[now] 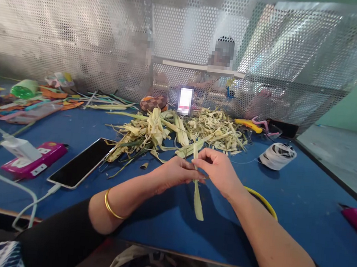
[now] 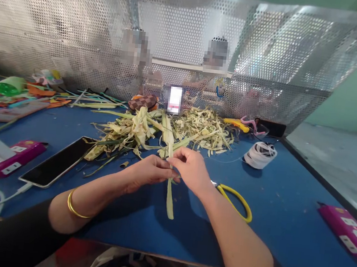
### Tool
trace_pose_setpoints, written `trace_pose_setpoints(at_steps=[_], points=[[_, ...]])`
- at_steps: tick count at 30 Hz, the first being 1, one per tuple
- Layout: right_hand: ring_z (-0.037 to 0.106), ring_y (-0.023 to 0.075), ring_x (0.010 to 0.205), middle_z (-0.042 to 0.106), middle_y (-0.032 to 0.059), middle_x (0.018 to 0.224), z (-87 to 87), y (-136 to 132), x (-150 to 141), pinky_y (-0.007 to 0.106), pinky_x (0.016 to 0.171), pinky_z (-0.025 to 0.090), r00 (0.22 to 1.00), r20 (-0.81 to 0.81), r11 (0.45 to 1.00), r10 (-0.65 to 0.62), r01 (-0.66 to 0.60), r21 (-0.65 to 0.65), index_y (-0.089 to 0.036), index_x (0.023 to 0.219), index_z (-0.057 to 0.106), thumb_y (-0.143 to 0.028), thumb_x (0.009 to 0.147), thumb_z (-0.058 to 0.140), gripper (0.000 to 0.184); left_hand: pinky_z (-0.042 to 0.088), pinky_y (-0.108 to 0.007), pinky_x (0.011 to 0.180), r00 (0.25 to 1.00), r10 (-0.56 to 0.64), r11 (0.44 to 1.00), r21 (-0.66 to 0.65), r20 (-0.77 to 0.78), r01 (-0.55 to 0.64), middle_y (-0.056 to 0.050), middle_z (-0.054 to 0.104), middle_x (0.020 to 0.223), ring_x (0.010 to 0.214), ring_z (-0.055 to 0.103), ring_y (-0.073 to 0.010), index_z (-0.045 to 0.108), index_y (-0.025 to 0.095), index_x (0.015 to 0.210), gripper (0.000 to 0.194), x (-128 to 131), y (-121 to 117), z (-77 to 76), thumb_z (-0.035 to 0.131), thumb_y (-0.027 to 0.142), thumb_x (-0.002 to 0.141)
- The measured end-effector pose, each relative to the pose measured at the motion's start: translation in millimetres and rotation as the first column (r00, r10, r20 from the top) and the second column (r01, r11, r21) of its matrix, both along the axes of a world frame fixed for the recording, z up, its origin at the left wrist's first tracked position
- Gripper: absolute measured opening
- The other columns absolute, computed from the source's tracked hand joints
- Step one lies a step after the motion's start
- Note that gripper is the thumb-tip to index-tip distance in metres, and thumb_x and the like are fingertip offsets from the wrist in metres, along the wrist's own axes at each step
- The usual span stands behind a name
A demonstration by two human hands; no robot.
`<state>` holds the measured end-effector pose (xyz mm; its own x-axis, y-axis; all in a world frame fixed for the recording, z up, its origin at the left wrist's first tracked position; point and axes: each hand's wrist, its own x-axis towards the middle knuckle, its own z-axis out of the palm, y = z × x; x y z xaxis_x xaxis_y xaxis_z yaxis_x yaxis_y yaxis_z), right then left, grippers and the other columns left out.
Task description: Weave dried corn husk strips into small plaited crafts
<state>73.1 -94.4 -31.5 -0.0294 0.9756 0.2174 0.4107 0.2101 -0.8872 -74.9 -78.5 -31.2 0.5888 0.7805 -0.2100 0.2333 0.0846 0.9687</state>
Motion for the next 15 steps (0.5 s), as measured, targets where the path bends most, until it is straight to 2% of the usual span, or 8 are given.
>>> trace_pose_setpoints(at_steps=[6,9,13,15], points=[[0.040,0.0115,0.053,0.046,-0.0047,0.054,-8.9,0.9,-2.2,0.025,0.052,0.032,0.992,0.012,0.989,-0.128,0.127,0.076,-0.020,0.059,0.051,-0.033,0.071,0.060,0.020,0.016,-0.024,0.042,0.995,-0.097,0.995,0.011,-0.021,0.097,0.007,0.032,0.043,0.042,0.023,-0.0058,0.073,0.013,0.071,0.035,-1.4,-1.4,1.7,0.068,0.047,0.065],[0.042,0.0118,0.053,0.048,-0.0043,0.054,-8.0,-0.2,-1.4,0.025,0.053,0.033,0.990,0.023,0.987,-0.140,0.138,0.087,-0.019,0.059,0.052,-0.033,0.070,0.061,0.019,0.015,-0.023,0.042,0.993,-0.113,0.994,0.002,-0.037,0.113,0.007,0.031,0.043,0.042,0.024,-0.0057,0.073,0.013,0.070,0.034,-2.2,-2.0,3.4,0.069,0.046,0.064],[0.048,0.0133,0.057,0.057,-0.0017,0.061,-3.4,4.8,9.0,0.026,0.057,0.037,0.992,-0.005,0.990,-0.124,0.124,0.073,-0.019,0.066,0.059,-0.037,0.076,0.056,0.021,0.020,-0.022,0.042,0.998,-0.053,0.998,-0.022,0.027,0.054,0.006,0.039,0.047,0.043,0.029,-0.0053,0.073,0.013,0.073,0.034,-2.9,0.6,2.8,0.066,0.046,0.067],[0.053,0.0153,0.065,0.062,0.0005,0.069,-0.9,9.4,16.5,0.027,0.062,0.040,0.978,-0.067,0.973,-0.197,0.203,0.113,-0.019,0.073,0.063,-0.040,0.078,0.055,0.023,0.022,-0.021,0.043,0.997,0.004,0.999,-0.049,0.083,0.000,0.004,0.043,0.050,0.043,0.032,-0.0050,0.072,0.013,0.076,0.037,-2.9,3.3,0.9,0.063,0.049,0.070]])
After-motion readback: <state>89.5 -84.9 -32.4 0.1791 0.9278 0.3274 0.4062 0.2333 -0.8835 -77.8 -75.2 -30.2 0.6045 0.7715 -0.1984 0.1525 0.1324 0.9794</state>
